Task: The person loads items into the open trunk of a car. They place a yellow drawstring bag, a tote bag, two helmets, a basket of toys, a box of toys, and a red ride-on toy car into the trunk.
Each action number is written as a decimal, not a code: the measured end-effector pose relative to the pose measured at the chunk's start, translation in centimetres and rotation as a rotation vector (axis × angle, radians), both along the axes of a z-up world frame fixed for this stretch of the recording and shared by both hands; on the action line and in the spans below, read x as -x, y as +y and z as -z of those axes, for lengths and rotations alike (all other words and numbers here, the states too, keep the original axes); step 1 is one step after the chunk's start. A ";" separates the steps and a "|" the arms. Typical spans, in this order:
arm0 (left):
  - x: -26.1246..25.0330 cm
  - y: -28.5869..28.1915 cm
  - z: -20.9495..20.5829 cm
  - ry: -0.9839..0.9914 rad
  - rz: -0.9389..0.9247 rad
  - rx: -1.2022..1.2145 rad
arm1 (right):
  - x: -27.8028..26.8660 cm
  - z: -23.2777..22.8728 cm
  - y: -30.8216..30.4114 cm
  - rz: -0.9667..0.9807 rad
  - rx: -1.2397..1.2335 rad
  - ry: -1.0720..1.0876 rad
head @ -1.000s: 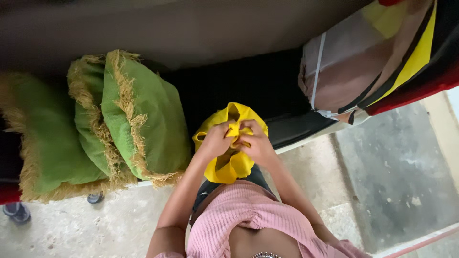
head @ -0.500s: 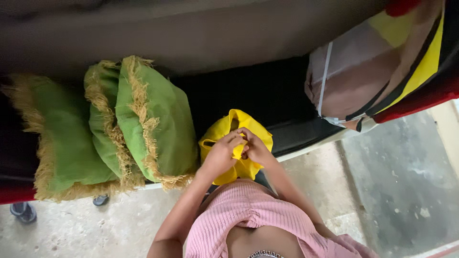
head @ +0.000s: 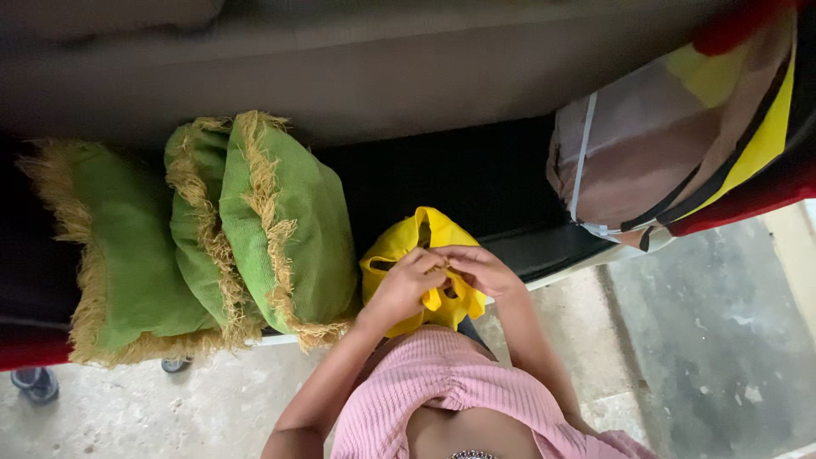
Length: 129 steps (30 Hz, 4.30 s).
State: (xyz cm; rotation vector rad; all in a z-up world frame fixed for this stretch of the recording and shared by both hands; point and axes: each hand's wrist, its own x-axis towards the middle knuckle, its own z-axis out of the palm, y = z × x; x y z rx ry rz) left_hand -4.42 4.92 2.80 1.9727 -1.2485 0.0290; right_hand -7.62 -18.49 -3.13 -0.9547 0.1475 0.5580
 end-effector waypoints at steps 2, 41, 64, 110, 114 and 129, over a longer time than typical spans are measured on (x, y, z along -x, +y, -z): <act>0.2 0.0 0.1 -0.002 -0.011 -0.060 | 0.0 -0.1 0.3 0.003 0.233 -0.146; 0.7 4.0 11.1 -0.136 -0.477 -0.485 | -1.6 18.0 -10.3 0.850 0.008 0.118; -1.2 -1.2 10.8 0.432 -0.342 -0.063 | 0.5 11.9 -10.2 0.657 0.312 -0.083; -3.1 -4.8 8.9 0.272 -0.185 0.037 | -0.4 5.4 -0.1 0.253 1.023 -0.576; -2.3 -4.1 8.7 0.138 -0.137 0.093 | -0.3 6.0 0.2 0.238 1.162 -0.548; -1.1 -3.2 8.9 0.209 -0.190 0.133 | -0.9 8.3 -2.2 0.043 0.511 -0.100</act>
